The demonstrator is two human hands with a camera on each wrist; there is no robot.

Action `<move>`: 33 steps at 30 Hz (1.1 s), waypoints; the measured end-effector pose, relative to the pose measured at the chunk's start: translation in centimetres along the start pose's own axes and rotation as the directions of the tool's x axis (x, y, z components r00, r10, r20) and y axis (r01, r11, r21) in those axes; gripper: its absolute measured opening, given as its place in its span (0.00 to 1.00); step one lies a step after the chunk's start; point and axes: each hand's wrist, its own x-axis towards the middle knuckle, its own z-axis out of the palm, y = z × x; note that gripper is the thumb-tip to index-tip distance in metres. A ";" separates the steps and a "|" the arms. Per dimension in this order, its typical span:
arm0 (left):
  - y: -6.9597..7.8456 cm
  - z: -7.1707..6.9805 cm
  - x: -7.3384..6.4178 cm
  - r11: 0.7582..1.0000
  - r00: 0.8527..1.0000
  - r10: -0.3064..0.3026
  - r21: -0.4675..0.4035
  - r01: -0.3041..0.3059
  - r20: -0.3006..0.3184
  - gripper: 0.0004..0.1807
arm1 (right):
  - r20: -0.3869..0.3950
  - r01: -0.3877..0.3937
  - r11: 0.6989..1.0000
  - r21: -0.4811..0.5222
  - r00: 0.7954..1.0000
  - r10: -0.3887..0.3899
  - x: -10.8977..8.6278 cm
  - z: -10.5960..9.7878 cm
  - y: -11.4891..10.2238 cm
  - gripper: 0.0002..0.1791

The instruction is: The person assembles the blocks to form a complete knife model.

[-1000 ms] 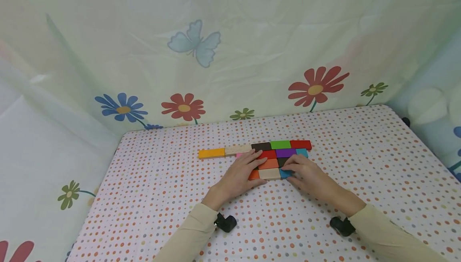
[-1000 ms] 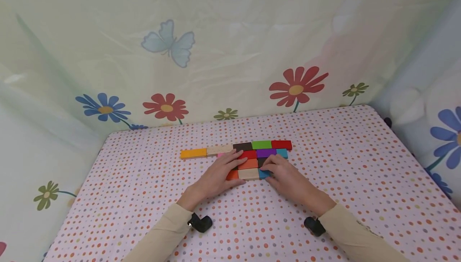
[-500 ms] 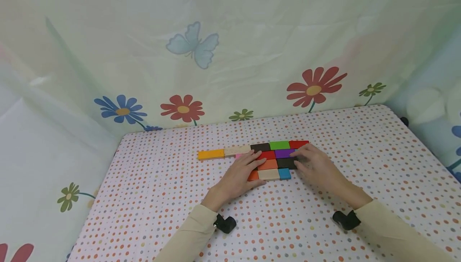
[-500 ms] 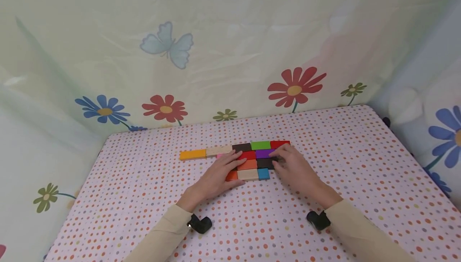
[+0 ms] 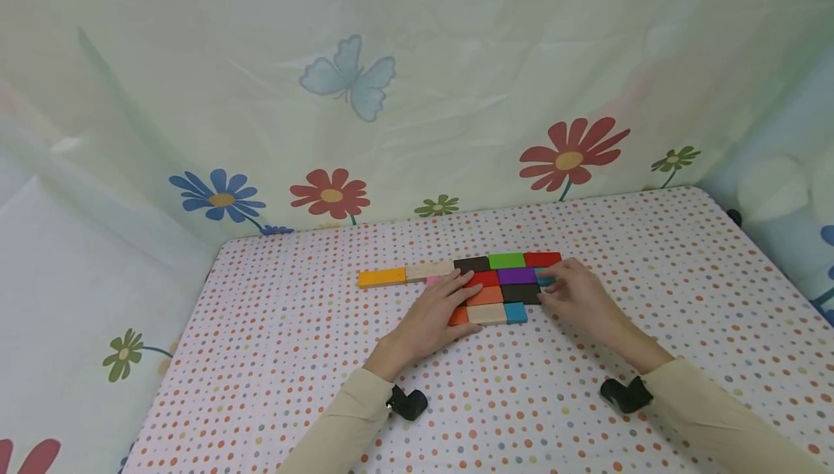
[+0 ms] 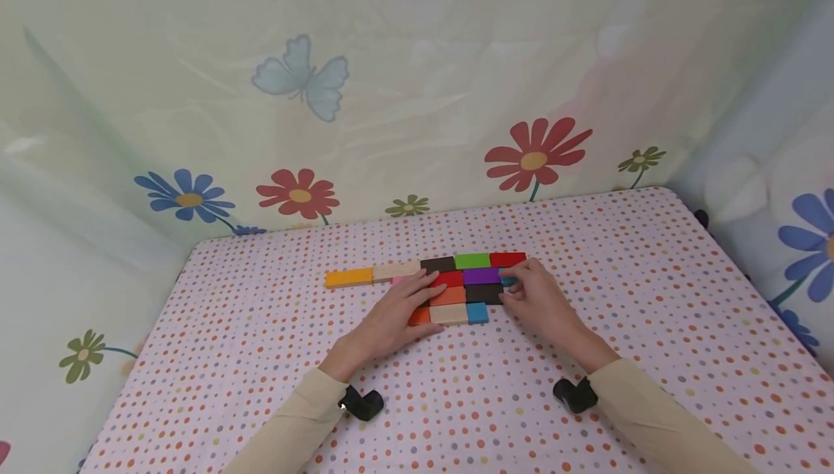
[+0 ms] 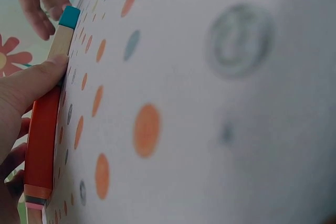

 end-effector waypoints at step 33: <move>-0.1 0.1 0.2 1.000 1.000 0.008 0.001 -0.008 -0.005 0.38 | -0.002 0.038 0.998 -0.044 0.999 -0.038 0.4 0.6 -0.8 0.14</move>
